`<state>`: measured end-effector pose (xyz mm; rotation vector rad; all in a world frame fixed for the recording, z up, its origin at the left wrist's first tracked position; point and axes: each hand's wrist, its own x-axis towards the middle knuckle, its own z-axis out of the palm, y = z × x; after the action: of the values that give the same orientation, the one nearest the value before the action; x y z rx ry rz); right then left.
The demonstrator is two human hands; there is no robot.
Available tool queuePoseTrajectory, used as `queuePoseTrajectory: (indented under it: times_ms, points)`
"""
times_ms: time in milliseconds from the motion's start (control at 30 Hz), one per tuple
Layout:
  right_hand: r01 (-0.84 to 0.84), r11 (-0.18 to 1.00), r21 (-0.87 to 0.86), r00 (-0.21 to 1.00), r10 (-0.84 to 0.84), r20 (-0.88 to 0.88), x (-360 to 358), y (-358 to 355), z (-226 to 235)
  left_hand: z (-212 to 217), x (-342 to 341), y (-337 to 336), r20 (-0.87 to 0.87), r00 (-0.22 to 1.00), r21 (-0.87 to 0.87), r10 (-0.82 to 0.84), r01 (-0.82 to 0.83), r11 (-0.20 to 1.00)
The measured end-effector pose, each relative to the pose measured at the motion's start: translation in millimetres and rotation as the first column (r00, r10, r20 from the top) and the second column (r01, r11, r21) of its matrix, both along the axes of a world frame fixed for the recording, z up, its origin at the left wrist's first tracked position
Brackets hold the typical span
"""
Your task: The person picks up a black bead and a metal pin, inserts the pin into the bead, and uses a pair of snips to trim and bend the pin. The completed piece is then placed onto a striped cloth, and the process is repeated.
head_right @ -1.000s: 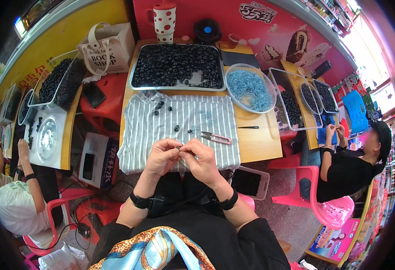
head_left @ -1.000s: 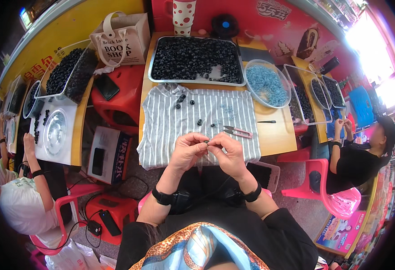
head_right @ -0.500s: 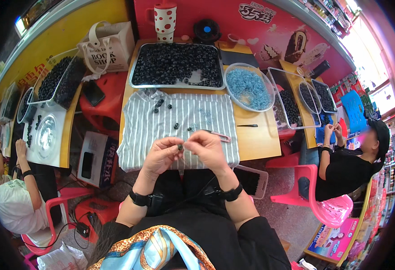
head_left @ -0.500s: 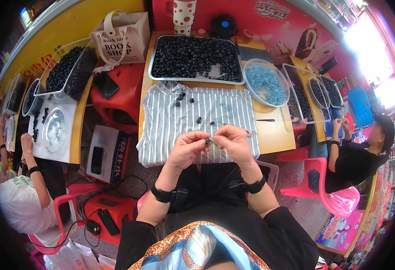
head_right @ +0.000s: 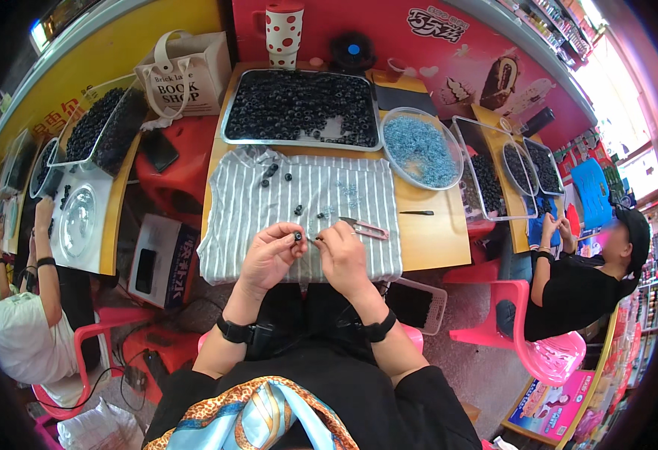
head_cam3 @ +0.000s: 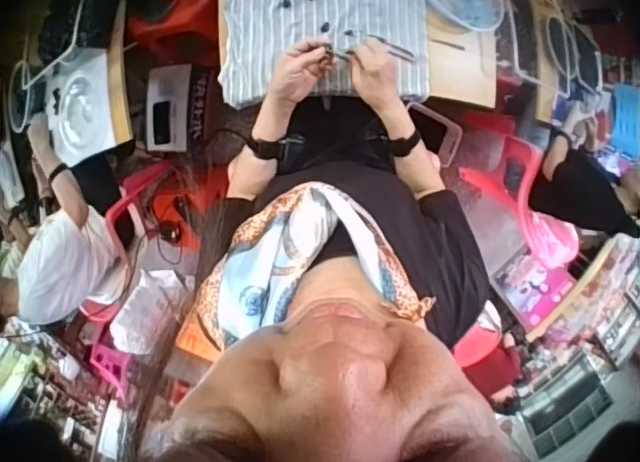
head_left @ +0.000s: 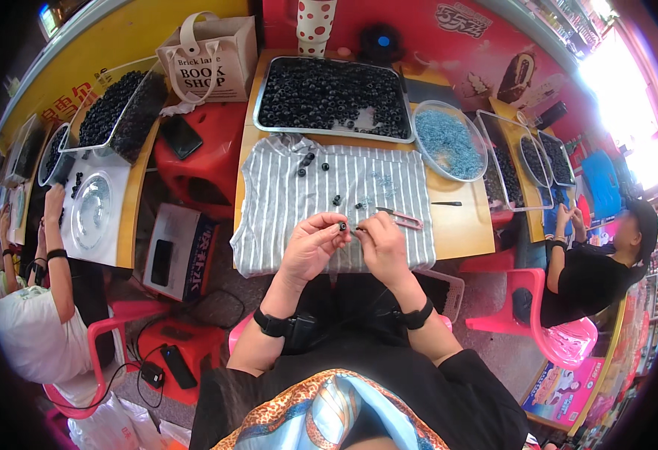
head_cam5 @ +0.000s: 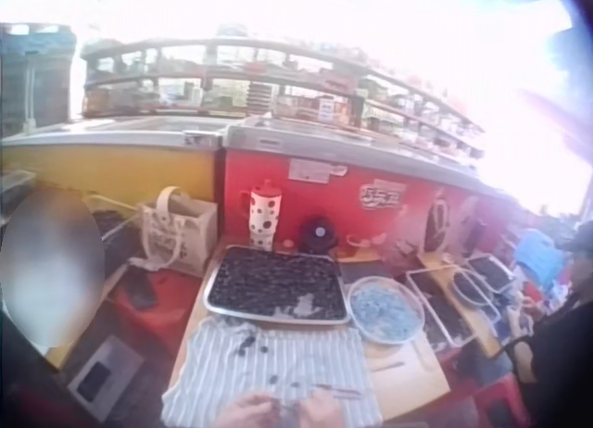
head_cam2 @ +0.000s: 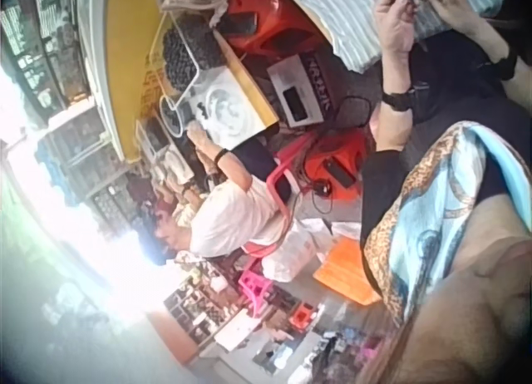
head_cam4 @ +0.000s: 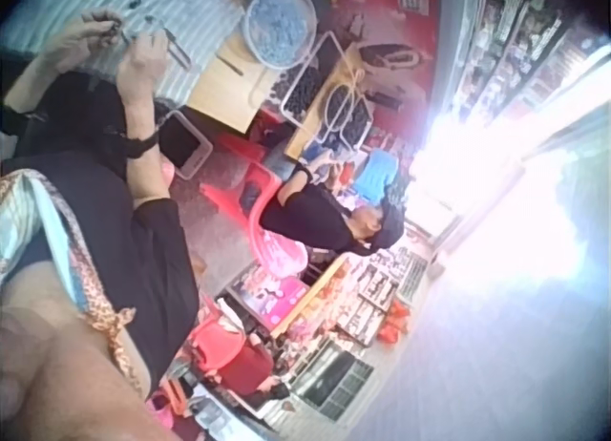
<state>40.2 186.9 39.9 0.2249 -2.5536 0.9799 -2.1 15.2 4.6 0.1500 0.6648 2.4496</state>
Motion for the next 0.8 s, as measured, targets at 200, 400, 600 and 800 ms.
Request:
queuePoseTrajectory:
  times_ms: [200,400,600,800]
  points:
    - [-0.091,0.740,-0.667,0.975,0.204,0.093,4.8,-9.2,14.3,-3.7,0.8,-1.7,-0.037,0.999,-0.052,0.001,-0.003,0.999]
    - [-0.053,0.697,-0.715,0.975,0.191,0.113,6.6,-11.9,17.0,0.6,1.4,0.6,-0.036,0.999,-0.023,-0.025,0.024,0.999]
    - [-0.063,0.730,-0.680,0.983,0.165,0.086,8.3,-15.9,18.6,-3.4,1.5,-1.4,-0.062,0.998,-0.048,-0.020,0.017,0.999]
    - [-0.091,0.823,-0.561,0.982,0.169,0.090,6.3,-12.6,15.7,-0.8,2.1,1.7,-0.100,0.995,-0.046,-0.015,0.011,0.999]
